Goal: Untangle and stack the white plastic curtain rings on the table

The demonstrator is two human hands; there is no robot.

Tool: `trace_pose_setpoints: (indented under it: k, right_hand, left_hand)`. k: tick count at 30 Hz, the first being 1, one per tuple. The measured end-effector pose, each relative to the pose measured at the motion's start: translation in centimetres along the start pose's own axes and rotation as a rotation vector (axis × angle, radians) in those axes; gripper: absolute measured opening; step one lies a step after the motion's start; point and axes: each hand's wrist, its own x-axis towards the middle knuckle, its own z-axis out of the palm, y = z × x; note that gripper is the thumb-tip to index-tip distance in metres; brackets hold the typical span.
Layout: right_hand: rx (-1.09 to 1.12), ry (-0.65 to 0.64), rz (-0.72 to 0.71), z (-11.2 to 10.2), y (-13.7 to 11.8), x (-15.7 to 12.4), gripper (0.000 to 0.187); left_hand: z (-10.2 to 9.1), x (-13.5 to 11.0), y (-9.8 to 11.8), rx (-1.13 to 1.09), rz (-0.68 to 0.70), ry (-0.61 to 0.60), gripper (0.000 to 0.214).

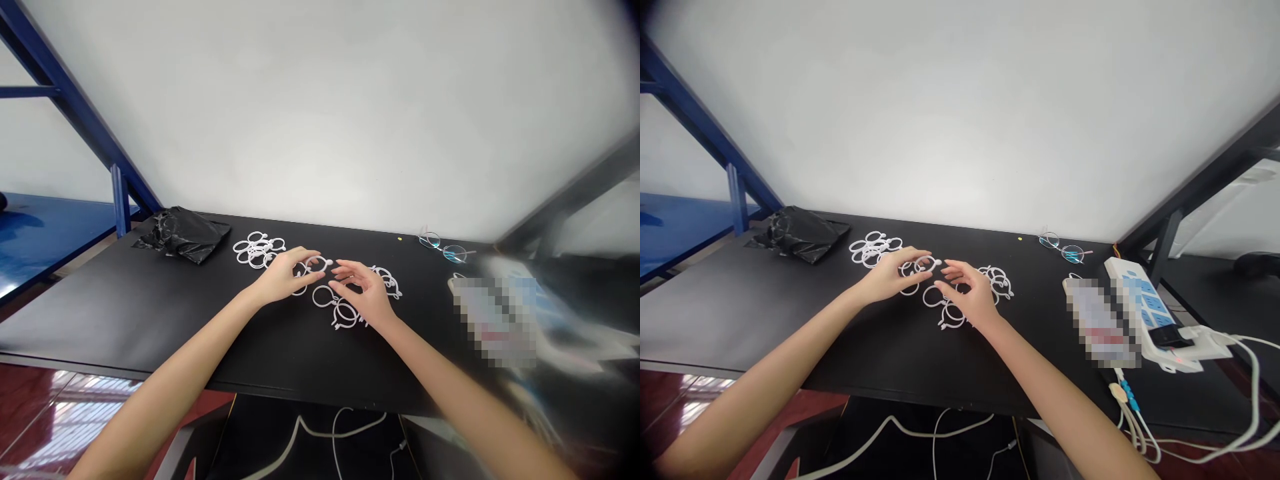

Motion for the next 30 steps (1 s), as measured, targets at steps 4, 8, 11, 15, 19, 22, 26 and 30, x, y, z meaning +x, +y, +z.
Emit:
trace_pose_setpoints:
  k: [4, 8, 11, 15, 19, 22, 26, 30]
  right_hand:
    - [-0.306, -0.201, -0.08, 0.1, -0.4, -0.3, 0.044]
    - [-0.448, -0.305, -0.079, 0.2, -0.4, -0.4, 0.045]
    - [-0.48, -0.317, -0.082, 0.2, -0.1, -0.3, 0.038]
    - [-0.421, -0.24, -0.161, 0.2, 0.2, -0.1, 0.032]
    - [-0.32, -0.081, -0.285, 0.3, 0.3, -0.1, 0.032]
    - [-0.28, -0.018, -0.345, 0.3, 0.1, 0.0, 0.03]
    - [-0.282, 0.042, -0.4, 0.2, -0.2, 0.0, 0.028]
    - [-0.281, 0.104, -0.409, 0.1, -0.4, 0.1, 0.017]
  left_hand:
    - [0.2, -0.1, -1.9, 0.455, -0.068, 0.109, 0.05]
    - [0.5, -0.3, -2.9, 0.615, -0.12, 0.033, 0.047]
    - [0.6, -0.4, -2.9, 0.61, -0.117, 0.013, 0.042]
    - [0.4, -0.3, -2.0, 0.471, -0.059, 0.071, 0.036]
    - [0.5, -0.2, 0.1, 0.099, -0.04, 0.002, 0.036]
    - [1.1, -0.3, 1.2, -0.191, -0.101, -0.118, 0.04]
    - [2.0, -0.1, 1.1, -0.447, -0.187, -0.066, 0.043]
    - [2.0, 0.2, 0.6, -0.579, -0.243, 0.033, 0.039]
